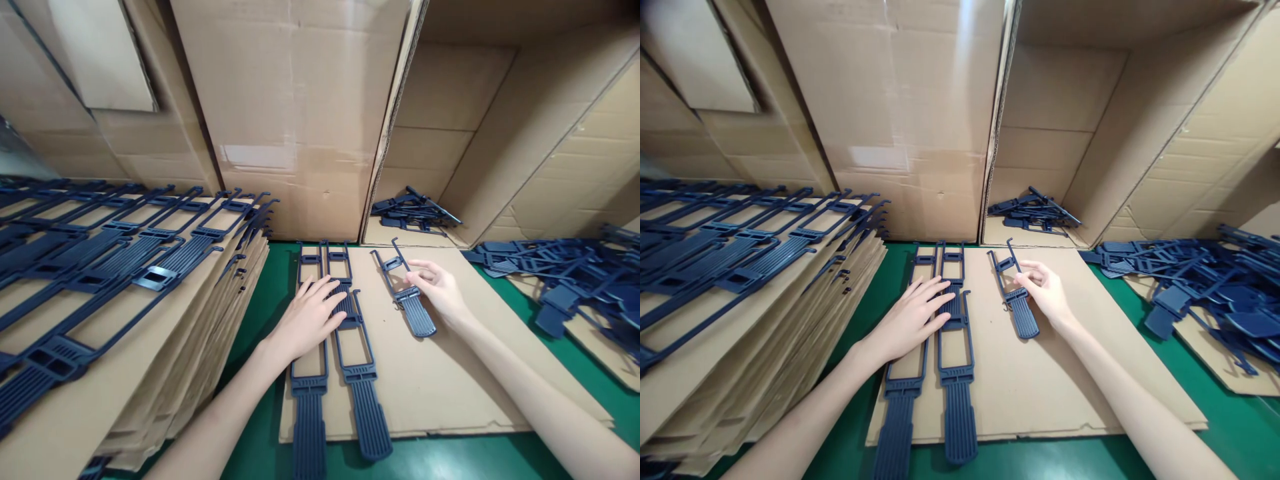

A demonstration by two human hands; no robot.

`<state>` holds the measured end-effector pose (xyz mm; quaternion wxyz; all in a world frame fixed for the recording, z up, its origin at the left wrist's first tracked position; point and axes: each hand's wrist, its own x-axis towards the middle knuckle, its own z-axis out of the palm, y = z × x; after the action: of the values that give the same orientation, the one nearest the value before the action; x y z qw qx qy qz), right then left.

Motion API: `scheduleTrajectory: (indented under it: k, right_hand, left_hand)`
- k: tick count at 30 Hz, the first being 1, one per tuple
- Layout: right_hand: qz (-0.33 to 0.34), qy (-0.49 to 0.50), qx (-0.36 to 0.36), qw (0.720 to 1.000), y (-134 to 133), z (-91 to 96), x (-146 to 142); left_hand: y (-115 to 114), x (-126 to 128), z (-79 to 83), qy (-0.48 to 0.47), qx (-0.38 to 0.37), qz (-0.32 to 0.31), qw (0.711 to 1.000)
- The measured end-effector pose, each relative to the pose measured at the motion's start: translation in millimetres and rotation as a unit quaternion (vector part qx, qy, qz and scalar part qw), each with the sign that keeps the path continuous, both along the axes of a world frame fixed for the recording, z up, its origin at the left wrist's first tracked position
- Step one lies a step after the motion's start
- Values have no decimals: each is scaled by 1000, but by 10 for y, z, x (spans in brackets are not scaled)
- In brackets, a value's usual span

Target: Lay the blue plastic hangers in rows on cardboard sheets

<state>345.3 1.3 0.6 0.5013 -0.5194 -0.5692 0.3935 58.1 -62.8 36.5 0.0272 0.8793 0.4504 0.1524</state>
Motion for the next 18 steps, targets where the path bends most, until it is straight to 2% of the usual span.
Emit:
scheduleTrajectory:
  k: [2, 4, 7, 9, 14, 18]
  right_hand:
    - [-7, -40, 46, 998, 0, -27, -5]
    - [-21, -125, 95, 987, 1, -49, 2]
    - [-28, -260, 167, 951, -12, -45, 26]
    - [-10, -307, 186, 933, -35, -21, 35]
    - [49, -349, 171, 920, -103, 39, 10]
    - [74, -317, 178, 929, -129, 53, -8]
  left_hand:
    - [-5, 2, 16, 7, -2, 0, 1000]
    - [-12, 6, 29, 7, -4, -4, 1000]
    - [-21, 14, 35, 0, -8, -10, 1000]
    - [-26, 16, 36, 3, -9, -13, 1000]
    - [-51, 12, 68, 10, -9, -36, 999]
    - [-74, 16, 101, 21, -18, -86, 996]
